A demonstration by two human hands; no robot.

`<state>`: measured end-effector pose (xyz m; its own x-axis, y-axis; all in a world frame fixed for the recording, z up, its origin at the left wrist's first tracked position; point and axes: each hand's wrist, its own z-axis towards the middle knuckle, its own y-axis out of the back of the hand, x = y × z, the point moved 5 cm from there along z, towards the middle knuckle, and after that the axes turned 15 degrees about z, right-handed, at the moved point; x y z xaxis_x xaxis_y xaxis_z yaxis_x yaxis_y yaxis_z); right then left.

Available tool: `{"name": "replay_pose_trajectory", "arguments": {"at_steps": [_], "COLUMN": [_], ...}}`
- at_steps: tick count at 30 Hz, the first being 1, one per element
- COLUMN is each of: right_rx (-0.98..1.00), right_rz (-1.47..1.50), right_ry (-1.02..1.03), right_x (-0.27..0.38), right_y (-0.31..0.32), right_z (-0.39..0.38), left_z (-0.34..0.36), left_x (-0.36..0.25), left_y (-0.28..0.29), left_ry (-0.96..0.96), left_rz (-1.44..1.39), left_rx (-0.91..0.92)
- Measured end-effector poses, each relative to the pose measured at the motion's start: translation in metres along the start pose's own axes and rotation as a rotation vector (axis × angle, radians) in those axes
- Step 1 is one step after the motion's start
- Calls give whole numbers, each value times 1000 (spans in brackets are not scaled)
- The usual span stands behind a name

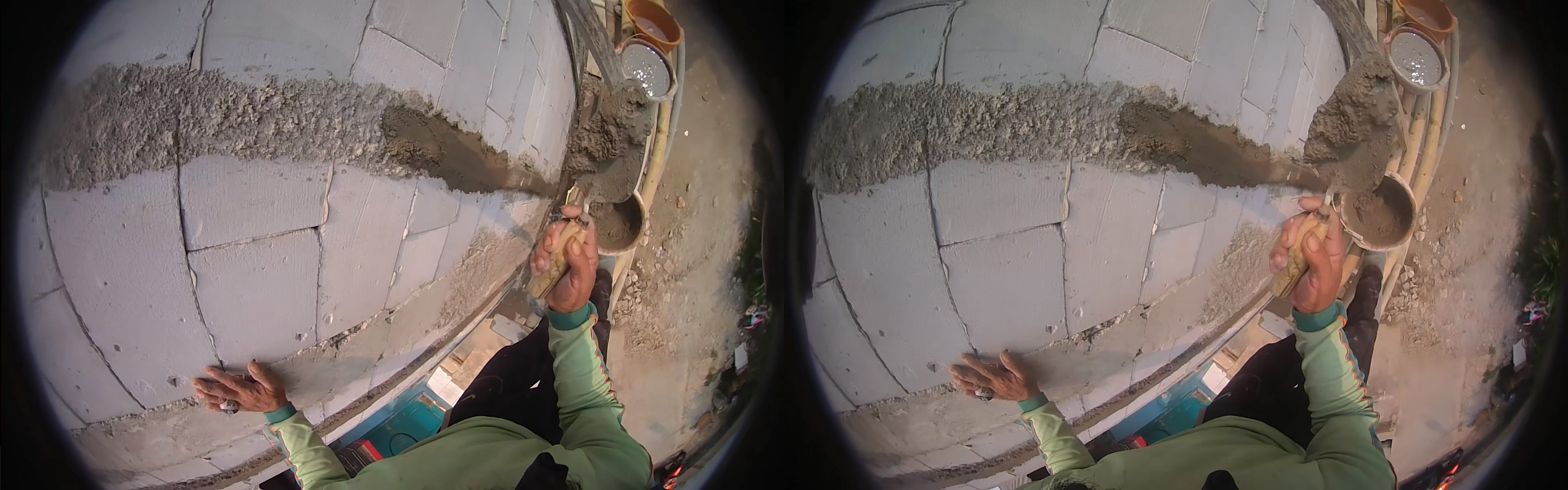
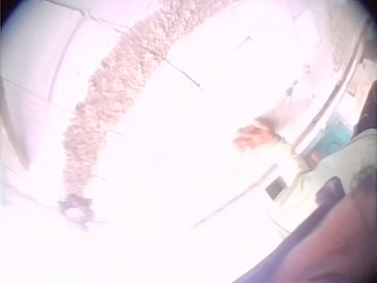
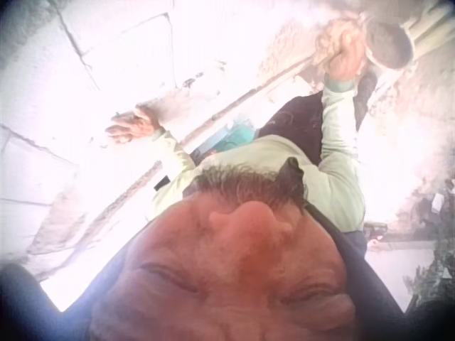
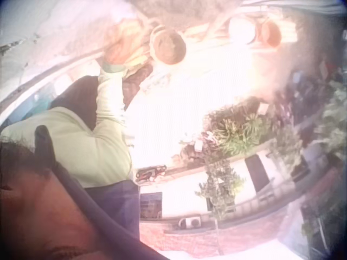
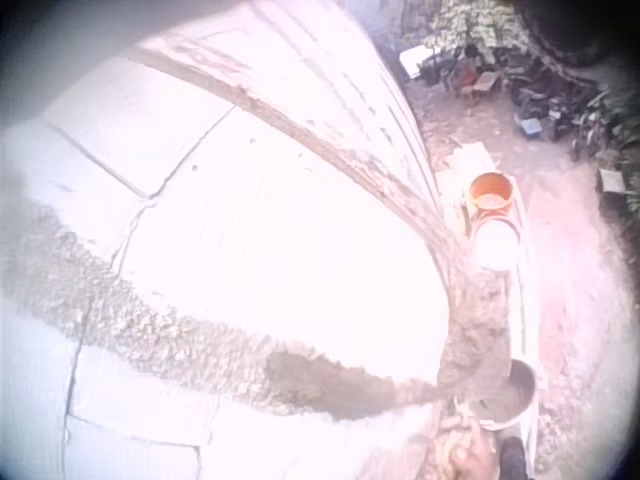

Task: The person scoops cement from a bucket using a trowel and applies it to the vertical joints of a concrete block wall. They smooth the cement into the gaps between the blocks and occasionally use a wooden plank to check the alignment of the wall surface.

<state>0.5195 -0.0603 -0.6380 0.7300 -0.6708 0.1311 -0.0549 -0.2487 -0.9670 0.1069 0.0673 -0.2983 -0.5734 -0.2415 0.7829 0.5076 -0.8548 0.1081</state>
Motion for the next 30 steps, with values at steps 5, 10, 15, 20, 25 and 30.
{"name": "replay_pose_trajectory", "arguments": {"at_steps": [5, 10, 15, 20, 25, 30], "right_rx": [113, 80, 366, -80, -707, -634], "right_rz": [-181, -811, -1015, -917, -1226, -1365], "right_ry": [700, 594, 97, -290, -300, -379], "right_x": [5, -102, -168, -108, 0, 69], "right_y": [-54, -32, 8, 139, 316, 397], "right_z": [-25, 1, -56, -94, -85, -39], "left_z": [1, 5, 6, 3, 9, 19], "left_x": [1, 1, -5, -2, -19, -25], "left_y": [5, 8, 3, 5, 8, 7], "left_ry": [5, 6, 4, 26, 150, 183], "left_rz": [65, 37, 10, -20, 20, 22], "left_rx": [-44, -48, -56, -32, -39, -79]}}
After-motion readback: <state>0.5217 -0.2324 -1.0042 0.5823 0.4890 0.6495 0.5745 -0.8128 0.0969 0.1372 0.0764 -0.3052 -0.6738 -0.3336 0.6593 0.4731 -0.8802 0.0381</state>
